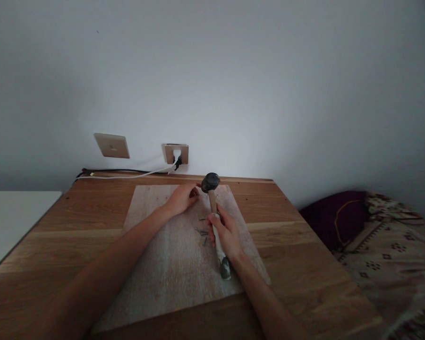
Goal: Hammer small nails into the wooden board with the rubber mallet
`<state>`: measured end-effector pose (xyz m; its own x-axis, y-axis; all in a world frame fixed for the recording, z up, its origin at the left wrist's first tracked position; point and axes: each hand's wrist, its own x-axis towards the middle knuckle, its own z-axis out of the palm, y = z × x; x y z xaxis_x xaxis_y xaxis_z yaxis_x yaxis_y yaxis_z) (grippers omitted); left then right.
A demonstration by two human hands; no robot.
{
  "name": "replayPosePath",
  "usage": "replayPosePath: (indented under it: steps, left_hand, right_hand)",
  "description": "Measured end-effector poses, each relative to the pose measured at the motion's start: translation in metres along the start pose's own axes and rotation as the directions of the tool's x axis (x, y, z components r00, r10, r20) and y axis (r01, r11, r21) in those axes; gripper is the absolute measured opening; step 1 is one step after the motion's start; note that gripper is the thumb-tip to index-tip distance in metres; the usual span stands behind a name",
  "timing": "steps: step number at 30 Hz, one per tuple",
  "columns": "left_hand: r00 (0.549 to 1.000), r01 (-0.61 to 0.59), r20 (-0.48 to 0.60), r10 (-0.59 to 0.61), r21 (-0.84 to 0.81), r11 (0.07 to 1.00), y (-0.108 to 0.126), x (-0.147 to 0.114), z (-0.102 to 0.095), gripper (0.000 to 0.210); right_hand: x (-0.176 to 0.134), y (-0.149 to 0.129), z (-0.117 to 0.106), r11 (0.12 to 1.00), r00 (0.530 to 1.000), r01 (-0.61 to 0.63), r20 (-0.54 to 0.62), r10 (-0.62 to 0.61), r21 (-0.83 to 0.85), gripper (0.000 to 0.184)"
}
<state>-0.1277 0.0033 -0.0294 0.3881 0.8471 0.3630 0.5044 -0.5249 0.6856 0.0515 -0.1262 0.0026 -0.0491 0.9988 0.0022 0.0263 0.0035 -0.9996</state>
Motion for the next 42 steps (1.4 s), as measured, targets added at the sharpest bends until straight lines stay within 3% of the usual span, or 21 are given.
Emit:
replayPosePath:
  steps: [4, 10, 18, 31, 42]
  left_hand:
    - [1.0, 0.018, -0.002, -0.018, 0.013, 1.0, 0.003, 0.0, -0.001, 0.023]
    - [1.0, 0.018, 0.011, -0.017, -0.035, 0.999, 0.001, 0.0, -0.003, 0.048]
    - [1.0, 0.007, 0.003, -0.007, 0.015, 1.0, 0.002, 0.0, -0.002, 0.041]
    - [0.999, 0.031, -0.009, -0.031, 0.008, 0.999, 0.006, 0.001, -0.005, 0.051]
    - [1.0, 0.031, 0.004, -0.031, 0.011, 0.999, 0.006, -0.001, -0.004, 0.052]
  right_hand:
    - [0.001, -0.001, 0.001, 1.0, 1.0, -0.017, 0.012, 0.016, 0.013, 0.023]
    - [0.001, 0.002, 0.001, 1.0, 1.0, -0.005, -0.005, 0.005, -0.008, 0.024]
    - [-0.002, 0.007, -0.001, 1.0, 0.999, -0.007, 0.042, 0.008, -0.028, 0.029]
    - [-0.004, 0.008, -0.002, 0.996, 0.996, -0.006, 0.088, 0.014, -0.093, 0.026]
    - [-0.003, 0.007, -0.002, 0.996, 0.997, -0.051, 0.056, 0.055, -0.068, 0.031]
